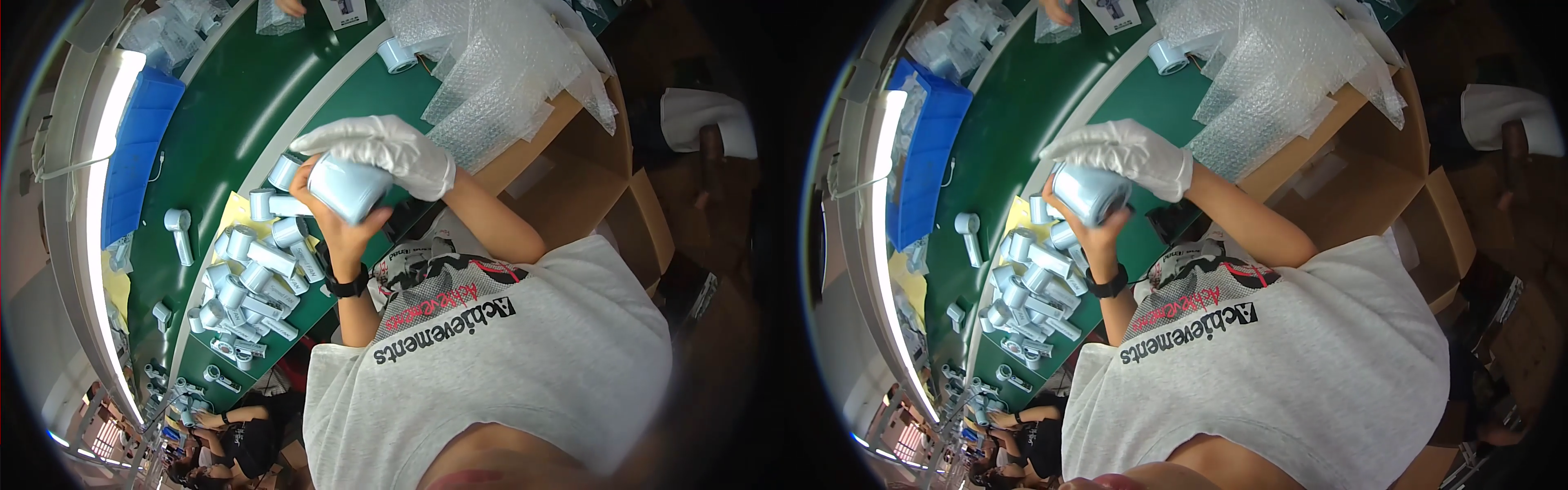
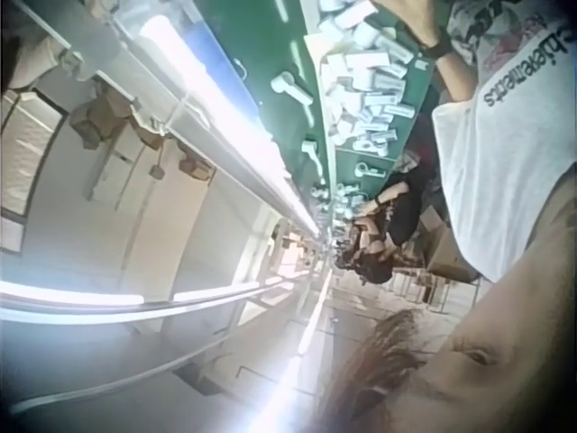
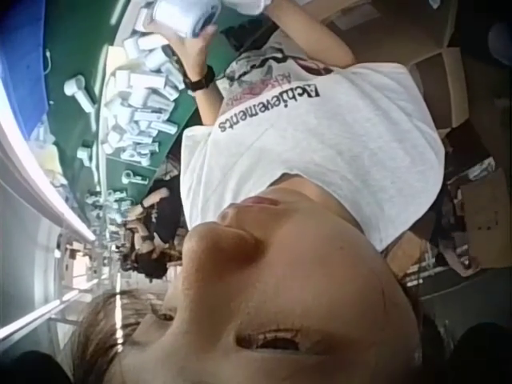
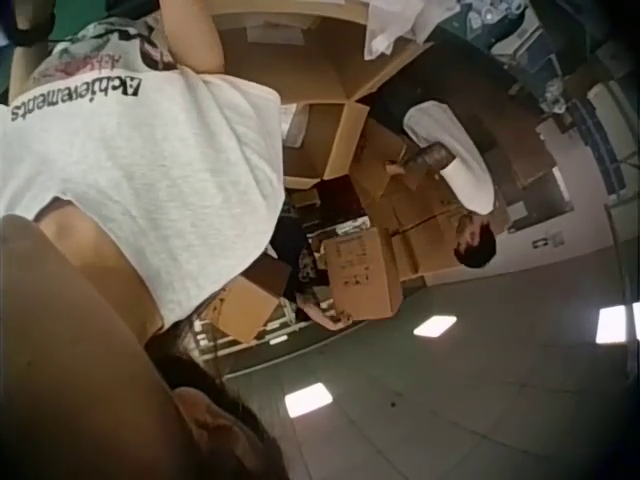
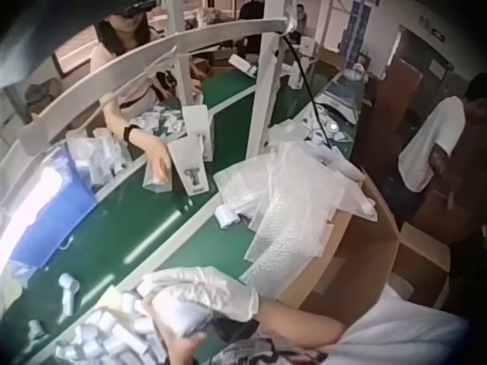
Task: The person assembles portable fans by attaching cylindrical fan heads to the fan bodies and wraps each assembled fan in a bubble wrap pouch.
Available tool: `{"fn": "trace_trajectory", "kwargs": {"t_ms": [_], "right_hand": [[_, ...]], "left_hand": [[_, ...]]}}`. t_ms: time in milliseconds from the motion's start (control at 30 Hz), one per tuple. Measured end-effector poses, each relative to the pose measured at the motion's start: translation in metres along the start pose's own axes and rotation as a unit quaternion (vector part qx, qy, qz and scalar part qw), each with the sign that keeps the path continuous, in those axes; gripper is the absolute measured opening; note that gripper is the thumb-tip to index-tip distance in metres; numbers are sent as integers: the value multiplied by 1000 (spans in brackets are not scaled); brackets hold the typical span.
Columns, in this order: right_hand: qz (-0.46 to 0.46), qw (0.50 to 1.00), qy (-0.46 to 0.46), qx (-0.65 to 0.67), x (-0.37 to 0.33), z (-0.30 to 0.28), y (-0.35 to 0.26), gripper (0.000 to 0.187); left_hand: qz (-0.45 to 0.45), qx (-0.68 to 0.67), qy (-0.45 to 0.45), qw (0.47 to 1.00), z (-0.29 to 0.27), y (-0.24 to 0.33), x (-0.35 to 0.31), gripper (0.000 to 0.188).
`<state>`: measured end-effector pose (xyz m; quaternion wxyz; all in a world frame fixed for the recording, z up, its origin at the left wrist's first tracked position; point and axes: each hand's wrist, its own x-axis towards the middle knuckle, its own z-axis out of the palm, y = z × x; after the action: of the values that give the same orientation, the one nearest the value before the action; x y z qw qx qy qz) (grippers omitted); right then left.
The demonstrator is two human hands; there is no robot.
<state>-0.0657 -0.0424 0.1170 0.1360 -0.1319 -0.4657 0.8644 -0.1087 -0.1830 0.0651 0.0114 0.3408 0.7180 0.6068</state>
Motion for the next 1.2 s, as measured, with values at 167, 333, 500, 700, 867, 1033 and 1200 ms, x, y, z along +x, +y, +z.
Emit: {"fn": "trace_trajectory", "kwargs": {"t_ms": [167,333,500,700,867,1033,1200], "right_hand": [[-15,942,-254,-217,-1,-12,-2,37],[-175,865,-147,-447,-13,-18,18,36],[-255,870,-206,-368,-48,-29,27,57],[-141,931,27,-337,-73,-21,46,63],[-30,926,160,-341,-83,-31,41,57],[181,942,43,280,-83,-65,21,47],[158,857,28,491,-73,-77,-2,46]], "left_hand": [[-359,-612,-7,705,-2,-9,-25,56],[-509,-561,86,647,7,-13,-6,54],[-475,-612,65,629,18,-9,25,48],[-362,-308,94,875,54,15,39,47],[-371,-244,-29,895,71,-8,38,55],[-377,-612,-139,681,103,-14,27,52],[-416,-556,-160,702,134,-20,9,45]]}}
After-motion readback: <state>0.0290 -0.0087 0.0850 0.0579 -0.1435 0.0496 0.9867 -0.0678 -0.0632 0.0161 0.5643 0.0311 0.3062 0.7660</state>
